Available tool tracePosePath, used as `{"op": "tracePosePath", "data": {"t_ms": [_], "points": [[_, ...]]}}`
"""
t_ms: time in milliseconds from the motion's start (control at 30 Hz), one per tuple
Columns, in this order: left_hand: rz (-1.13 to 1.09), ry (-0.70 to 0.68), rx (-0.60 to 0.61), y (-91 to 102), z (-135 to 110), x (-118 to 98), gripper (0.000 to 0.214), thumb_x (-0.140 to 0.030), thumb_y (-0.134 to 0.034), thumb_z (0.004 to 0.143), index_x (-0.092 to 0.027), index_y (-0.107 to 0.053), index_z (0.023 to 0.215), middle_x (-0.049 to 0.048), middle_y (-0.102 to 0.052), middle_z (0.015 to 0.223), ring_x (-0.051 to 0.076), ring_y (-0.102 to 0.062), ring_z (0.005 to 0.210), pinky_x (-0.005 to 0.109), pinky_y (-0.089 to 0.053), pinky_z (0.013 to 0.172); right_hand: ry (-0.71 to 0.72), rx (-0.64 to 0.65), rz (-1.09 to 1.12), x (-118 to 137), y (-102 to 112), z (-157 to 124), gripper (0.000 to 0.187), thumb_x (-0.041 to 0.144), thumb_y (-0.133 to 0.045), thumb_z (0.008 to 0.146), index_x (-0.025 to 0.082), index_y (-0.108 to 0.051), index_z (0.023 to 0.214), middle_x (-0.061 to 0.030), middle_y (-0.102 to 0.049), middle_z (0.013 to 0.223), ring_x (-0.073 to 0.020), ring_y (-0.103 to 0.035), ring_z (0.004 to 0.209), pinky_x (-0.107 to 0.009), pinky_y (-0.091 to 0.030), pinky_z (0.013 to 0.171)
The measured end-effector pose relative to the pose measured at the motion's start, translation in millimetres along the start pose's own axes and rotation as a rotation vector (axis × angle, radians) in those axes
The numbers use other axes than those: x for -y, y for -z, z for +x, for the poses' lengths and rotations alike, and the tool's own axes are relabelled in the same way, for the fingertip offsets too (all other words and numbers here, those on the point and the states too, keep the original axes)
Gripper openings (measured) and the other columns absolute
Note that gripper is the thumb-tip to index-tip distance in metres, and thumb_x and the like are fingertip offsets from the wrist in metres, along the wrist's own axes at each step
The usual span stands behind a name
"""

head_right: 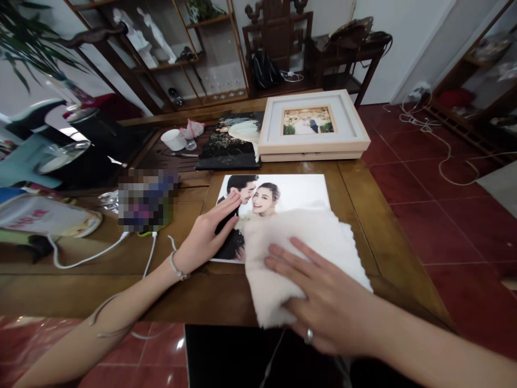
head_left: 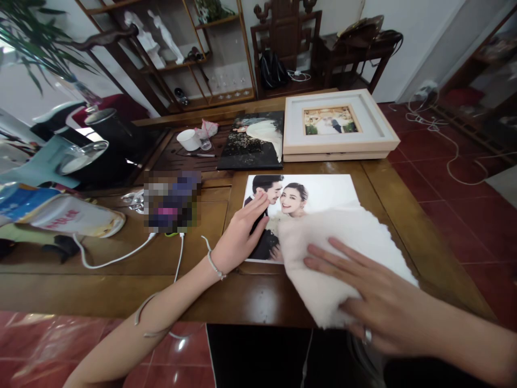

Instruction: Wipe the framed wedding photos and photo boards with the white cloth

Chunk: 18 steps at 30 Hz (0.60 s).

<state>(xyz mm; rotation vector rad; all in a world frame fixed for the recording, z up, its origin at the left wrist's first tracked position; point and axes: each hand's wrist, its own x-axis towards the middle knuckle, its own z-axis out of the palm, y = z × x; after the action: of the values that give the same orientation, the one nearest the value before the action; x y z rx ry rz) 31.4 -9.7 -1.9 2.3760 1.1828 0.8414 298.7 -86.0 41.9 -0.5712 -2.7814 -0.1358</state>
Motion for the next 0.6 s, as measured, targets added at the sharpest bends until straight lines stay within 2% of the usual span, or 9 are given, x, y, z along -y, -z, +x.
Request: {"op": "tracePosePath", "data": {"t_ms": [67, 167, 267, 367, 467, 533, 600], "points": [[0.006, 0.0, 0.001, 0.2, 0, 0, 0.043, -0.019, -0.046, 0.098, -0.015, -0.049, 0.14, 0.013, -0.047, 0.148, 0.023, -0.036, 0.142, 0.05, -0.032, 0.118, -0.061, -0.008, 0.063, -23, -6, 1, 0.016, 0.023, -0.054, 0.079, 0.025, -0.07, 0.079, -0.0161, -0.057, 0.134, -0.0305, -0.046, 0.131, -0.048, -0.043, 0.109], [0.021, -0.007, 0.003, 0.5, 0, 0, 0.042, -0.02, -0.046, 0.098, -0.014, -0.05, 0.14, 0.0136, -0.048, 0.147, 0.023, -0.036, 0.142, 0.05, -0.033, 0.118, -0.123, 0.005, 0.104, -67, -14, 6, 0.024, 0.023, -0.045, 0.089, 0.017, -0.068, 0.087, -0.0223, -0.059, 0.131, -0.0319, -0.047, 0.131, -0.056, -0.04, 0.109], [0.032, -0.005, 0.008, 0.8, 0, 0, 0.041, -0.02, -0.045, 0.099, -0.012, -0.05, 0.139, 0.0151, -0.047, 0.147, 0.023, -0.037, 0.142, 0.05, -0.033, 0.118, -0.24, 0.037, 0.149, -109, -19, 13, 0.028, 0.026, -0.04, 0.092, 0.017, -0.066, 0.092, -0.0192, -0.061, 0.128, -0.0335, -0.046, 0.132, -0.058, -0.042, 0.105], [0.033, -0.001, 0.005, 0.7, 0, -1, 0.041, -0.02, -0.045, 0.099, -0.011, -0.051, 0.138, 0.0153, -0.048, 0.147, 0.023, -0.037, 0.142, 0.049, -0.033, 0.117, -0.397, 0.084, 0.21, -135, -21, 17, 0.03, 0.033, -0.039, 0.093, 0.019, -0.065, 0.094, -0.0156, -0.067, 0.117, -0.0386, -0.047, 0.13, -0.058, -0.048, 0.093], [0.024, 0.0, 0.0, 0.4, 0, 0, 0.041, -0.02, -0.046, 0.098, -0.015, -0.05, 0.139, 0.0134, -0.048, 0.147, 0.023, -0.037, 0.142, 0.051, -0.033, 0.117, -0.439, 0.078, 0.24, -137, -22, 17, 0.03, 0.035, -0.039, 0.094, 0.021, -0.065, 0.091, -0.0122, -0.071, 0.105, -0.0388, -0.046, 0.131, -0.057, -0.049, 0.092], [0.018, -0.003, -0.004, 0.2, 0, 0, 0.042, -0.02, -0.046, 0.098, -0.014, -0.05, 0.139, 0.0142, -0.047, 0.147, 0.023, -0.038, 0.142, 0.051, -0.033, 0.117, -0.388, 0.03, 0.254, -124, -21, 15, 0.027, 0.031, -0.04, 0.093, 0.022, -0.065, 0.09, -0.0115, -0.07, 0.114, -0.0354, -0.043, 0.134, -0.058, -0.045, 0.1], [0.018, -0.006, -0.005, 0.2, 0, 1, 0.042, -0.019, -0.046, 0.098, -0.012, -0.05, 0.139, 0.015, -0.047, 0.147, 0.024, -0.037, 0.142, 0.051, -0.033, 0.118, -0.298, -0.023, 0.243, -102, -19, 12, 0.026, 0.025, -0.041, 0.091, 0.02, -0.066, 0.09, -0.0151, -0.064, 0.126, -0.0323, -0.04, 0.136, -0.059, -0.04, 0.108]]}}
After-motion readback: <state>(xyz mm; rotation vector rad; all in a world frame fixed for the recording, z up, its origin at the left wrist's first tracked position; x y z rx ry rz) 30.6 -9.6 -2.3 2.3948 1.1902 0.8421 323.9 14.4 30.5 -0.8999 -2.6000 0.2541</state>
